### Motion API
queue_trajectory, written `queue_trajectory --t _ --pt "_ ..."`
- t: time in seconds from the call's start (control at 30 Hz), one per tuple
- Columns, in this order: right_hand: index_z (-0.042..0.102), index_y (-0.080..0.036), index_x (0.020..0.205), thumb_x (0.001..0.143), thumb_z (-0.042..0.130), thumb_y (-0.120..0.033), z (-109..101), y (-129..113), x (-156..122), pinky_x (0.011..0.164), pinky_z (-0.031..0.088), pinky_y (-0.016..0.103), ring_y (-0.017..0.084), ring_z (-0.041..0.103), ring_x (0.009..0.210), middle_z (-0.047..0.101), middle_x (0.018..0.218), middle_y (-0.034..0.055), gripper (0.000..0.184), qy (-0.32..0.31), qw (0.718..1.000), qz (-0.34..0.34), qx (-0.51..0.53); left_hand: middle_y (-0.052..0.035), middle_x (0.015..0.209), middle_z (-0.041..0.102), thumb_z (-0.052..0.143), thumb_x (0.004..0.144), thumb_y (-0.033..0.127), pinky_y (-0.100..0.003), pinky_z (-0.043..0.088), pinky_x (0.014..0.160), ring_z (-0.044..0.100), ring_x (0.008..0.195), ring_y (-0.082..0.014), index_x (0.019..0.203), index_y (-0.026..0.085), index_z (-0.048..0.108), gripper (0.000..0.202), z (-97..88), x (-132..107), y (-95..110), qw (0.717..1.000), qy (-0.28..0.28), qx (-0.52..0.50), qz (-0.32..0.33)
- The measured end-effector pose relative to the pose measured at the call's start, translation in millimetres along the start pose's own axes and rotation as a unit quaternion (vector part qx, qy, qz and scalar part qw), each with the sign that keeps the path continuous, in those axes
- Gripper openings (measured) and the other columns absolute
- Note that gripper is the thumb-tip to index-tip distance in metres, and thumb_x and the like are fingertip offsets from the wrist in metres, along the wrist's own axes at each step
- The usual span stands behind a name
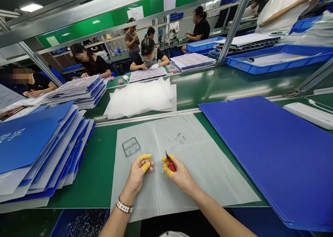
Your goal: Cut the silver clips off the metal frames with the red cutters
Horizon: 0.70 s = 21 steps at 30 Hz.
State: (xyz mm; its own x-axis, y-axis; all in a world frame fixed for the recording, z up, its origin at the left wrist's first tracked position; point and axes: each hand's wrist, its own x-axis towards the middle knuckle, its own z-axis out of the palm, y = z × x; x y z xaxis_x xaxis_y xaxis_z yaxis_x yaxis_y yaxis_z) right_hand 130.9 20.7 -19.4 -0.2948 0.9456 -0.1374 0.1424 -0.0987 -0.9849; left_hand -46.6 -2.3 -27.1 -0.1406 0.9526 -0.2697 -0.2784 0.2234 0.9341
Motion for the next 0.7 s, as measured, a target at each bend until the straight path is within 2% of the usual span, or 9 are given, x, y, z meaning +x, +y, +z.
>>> queue_trajectory --t 0.07,0.13,0.27,0.37,0.47,0.57,0.7 --pt "0.056 -0.019 0.093 0.07 0.055 -0.027 2 2 4 0.064 0.046 0.028 0.015 0.056 0.069 0.059 0.075 -0.0008 0.024 0.009 1.0 0.008 0.026 -0.007 0.077 0.069 0.073 0.068 0.037 -0.029 0.048 0.065 0.06 0.061 -0.013 0.091 0.014 0.065 0.033 4.0 -7 -3 0.999 0.009 0.041 0.024" --pt "0.056 -0.019 0.092 0.068 0.055 -0.026 5 4 7 0.062 0.045 0.028 0.014 0.054 0.066 0.057 0.072 -0.0019 0.025 0.017 0.999 0.015 0.045 -0.0075 0.081 0.07 0.068 0.073 0.036 -0.032 0.049 0.073 0.063 0.071 -0.0168 0.087 0.016 0.067 0.024 8.2 -18 -6 0.99 0.023 0.118 0.076" --pt "0.056 -0.019 0.092 0.067 0.057 -0.026 12 3 7 0.065 0.044 0.028 0.014 0.053 0.067 0.055 0.072 -0.0021 0.026 0.031 0.996 0.009 0.08 -0.0068 0.095 0.07 0.059 0.082 0.025 -0.037 0.046 0.086 0.062 0.093 -0.022 0.091 0.022 0.067 0.013 17.6 -38 -8 0.928 0.041 0.286 0.234" --pt "0.056 -0.019 0.094 0.07 0.059 -0.028 15 -2 2 0.067 0.046 0.029 0.015 0.054 0.069 0.055 0.073 -0.0014 0.026 0.04 0.993 0.0 0.113 -0.0051 0.091 0.069 0.055 0.083 0.021 -0.037 0.046 0.082 0.061 0.089 -0.0221 0.092 0.025 0.066 0.014 25.0 -43 -7 0.885 0.061 0.345 0.306" --pt "0.056 -0.019 0.098 0.071 0.062 -0.032 18 -6 -4 0.068 0.047 0.03 0.015 0.055 0.07 0.055 0.074 -0.0008 0.03 0.049 0.988 -0.01 0.144 -0.004 0.083 0.068 0.055 0.083 0.02 -0.037 0.046 0.077 0.06 0.082 -0.0216 0.089 0.026 0.065 0.013 31.4 -42 -6 0.863 0.088 0.367 0.336" --pt "0.056 -0.02 0.099 0.071 0.065 -0.036 19 -5 -7 0.071 0.048 0.031 0.016 0.055 0.072 0.056 0.077 0.0002 0.034 0.06 0.984 -0.018 0.164 -0.0036 0.08 0.066 0.056 0.082 0.022 -0.034 0.046 0.074 0.059 0.079 -0.0204 0.086 0.025 0.066 0.011 36.0 -39 -7 0.871 0.098 0.35 0.331" --pt "0.057 -0.02 0.098 0.072 0.066 -0.038 16 -2 -8 0.073 0.049 0.031 0.016 0.056 0.075 0.057 0.08 0.0008 0.033 0.057 0.982 -0.025 0.18 -0.0043 0.081 0.067 0.062 0.079 0.028 -0.031 0.048 0.072 0.059 0.076 -0.0186 0.086 0.022 0.068 0.011 37.2 -34 -11 0.93 0.089 0.264 0.238"
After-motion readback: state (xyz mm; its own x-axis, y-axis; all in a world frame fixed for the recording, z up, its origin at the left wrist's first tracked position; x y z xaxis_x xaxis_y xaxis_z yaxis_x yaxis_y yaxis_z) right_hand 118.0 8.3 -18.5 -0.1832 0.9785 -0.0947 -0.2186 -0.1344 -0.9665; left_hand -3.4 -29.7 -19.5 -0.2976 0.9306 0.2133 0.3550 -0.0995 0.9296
